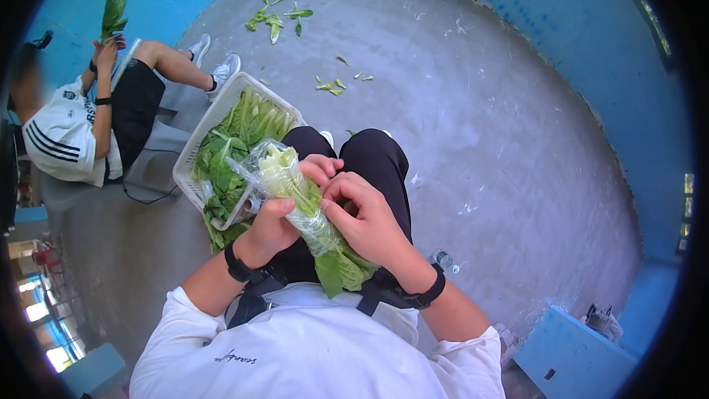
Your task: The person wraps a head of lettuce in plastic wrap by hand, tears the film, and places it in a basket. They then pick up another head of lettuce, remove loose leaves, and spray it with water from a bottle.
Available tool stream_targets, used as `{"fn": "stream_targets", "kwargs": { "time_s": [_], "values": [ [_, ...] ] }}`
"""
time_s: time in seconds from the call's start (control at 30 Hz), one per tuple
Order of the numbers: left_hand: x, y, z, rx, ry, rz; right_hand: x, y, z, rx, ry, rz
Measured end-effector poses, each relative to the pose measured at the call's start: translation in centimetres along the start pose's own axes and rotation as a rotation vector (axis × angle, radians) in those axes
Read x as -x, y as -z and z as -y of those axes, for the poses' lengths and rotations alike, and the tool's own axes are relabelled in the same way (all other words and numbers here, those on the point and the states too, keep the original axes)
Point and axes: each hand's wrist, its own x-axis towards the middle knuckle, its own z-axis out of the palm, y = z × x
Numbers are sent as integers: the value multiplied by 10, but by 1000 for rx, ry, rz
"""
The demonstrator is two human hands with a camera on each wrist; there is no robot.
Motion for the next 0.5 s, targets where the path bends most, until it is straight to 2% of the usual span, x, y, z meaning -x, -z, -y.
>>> {"fn": "stream_targets", "kwargs": {
  "time_s": [0.1, 0.17, 0.27, 0.4, 0.5],
  "values": [
    [3, 7, 6, 7, 39, -41, 7, 1, 10, -61, -182, 29],
    [2, 14, 10, -68, 61, -17, 7, 2, 14, -33, -163, 11],
    [6, 15, 13, -168, 67, -112, 11, 1, 16, -7, -154, -48],
    [8, -6, -3, -37, 114, -126, 12, 0, 10, -31, -51, -120],
    [7, -3, 2, 69, 155, -119, 10, 1, 5, -150, -112, -66]
  ]
}}
